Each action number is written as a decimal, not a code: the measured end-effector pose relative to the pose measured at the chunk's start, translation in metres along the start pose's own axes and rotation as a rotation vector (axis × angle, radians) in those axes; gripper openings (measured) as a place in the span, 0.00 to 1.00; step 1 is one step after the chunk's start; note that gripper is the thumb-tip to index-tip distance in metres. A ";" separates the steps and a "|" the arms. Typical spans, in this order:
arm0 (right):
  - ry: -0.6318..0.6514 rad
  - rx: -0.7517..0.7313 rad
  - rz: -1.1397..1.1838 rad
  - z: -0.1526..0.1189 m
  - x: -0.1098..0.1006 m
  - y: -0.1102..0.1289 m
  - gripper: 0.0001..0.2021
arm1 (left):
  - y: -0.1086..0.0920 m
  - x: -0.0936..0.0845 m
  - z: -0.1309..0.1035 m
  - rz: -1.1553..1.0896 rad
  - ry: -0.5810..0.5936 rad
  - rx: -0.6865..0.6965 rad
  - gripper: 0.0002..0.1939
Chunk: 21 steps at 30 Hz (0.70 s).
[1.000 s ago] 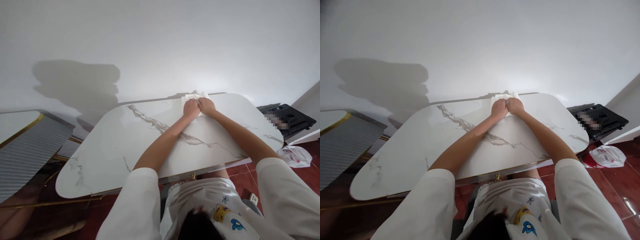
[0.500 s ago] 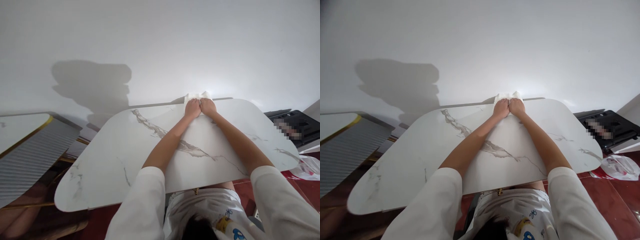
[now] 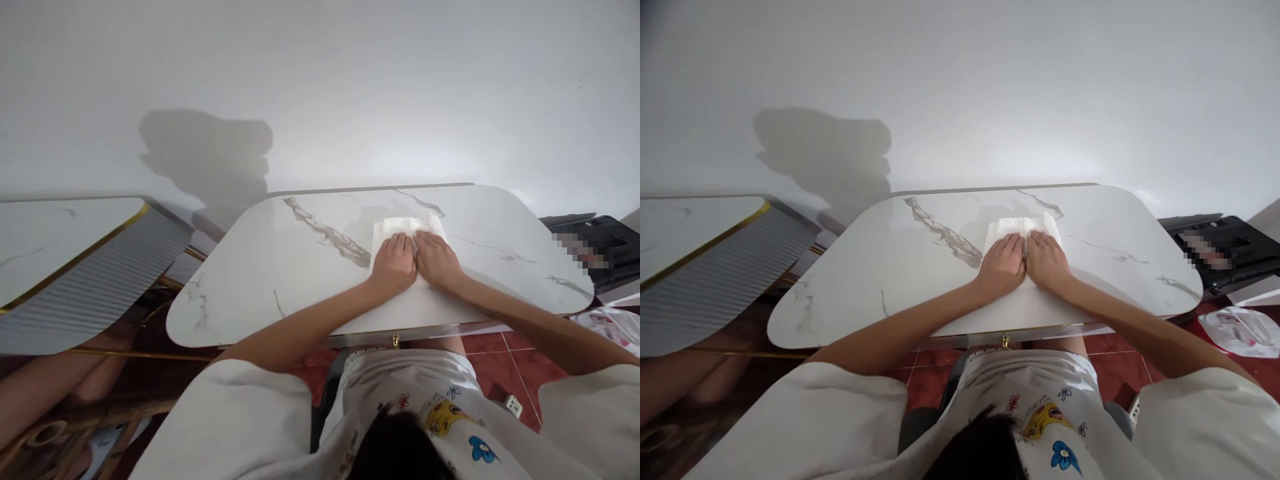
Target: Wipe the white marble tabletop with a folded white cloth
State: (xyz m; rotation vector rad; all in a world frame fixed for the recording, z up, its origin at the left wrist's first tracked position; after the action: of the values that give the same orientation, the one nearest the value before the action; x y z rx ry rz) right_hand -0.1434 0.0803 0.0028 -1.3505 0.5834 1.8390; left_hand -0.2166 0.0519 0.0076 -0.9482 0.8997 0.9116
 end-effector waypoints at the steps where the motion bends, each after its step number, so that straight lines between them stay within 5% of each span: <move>1: 0.000 -0.003 0.021 -0.014 -0.005 0.007 0.22 | -0.007 -0.003 -0.016 -0.009 0.005 0.016 0.25; 6: -0.044 0.001 0.088 -0.065 -0.027 0.040 0.25 | -0.024 -0.014 -0.076 -0.063 -0.005 -0.021 0.26; 11: -0.044 0.054 0.086 -0.088 -0.032 0.056 0.25 | -0.034 -0.018 -0.100 -0.064 -0.030 -0.086 0.26; 15: -0.042 0.074 0.080 -0.080 -0.030 0.059 0.26 | -0.028 -0.017 -0.098 -0.081 -0.059 -0.072 0.25; 21: 0.000 -0.004 -0.004 -0.025 -0.022 0.060 0.22 | 0.016 -0.013 -0.059 -0.075 -0.076 -0.021 0.25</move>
State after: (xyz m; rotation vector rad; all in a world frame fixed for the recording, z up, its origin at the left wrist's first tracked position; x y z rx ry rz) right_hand -0.1730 0.0185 0.0106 -1.3540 0.5770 1.8382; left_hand -0.2482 -0.0005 -0.0034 -0.9530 0.7866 0.8883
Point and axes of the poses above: each hand's wrist, its own z-axis towards the middle knuckle, its own x-axis out of the palm, y = z × x, the point moved 7 cm from there along z, towards the middle knuckle, and after that the axes turned 11 degrees about -z, right-handed, at the moved point
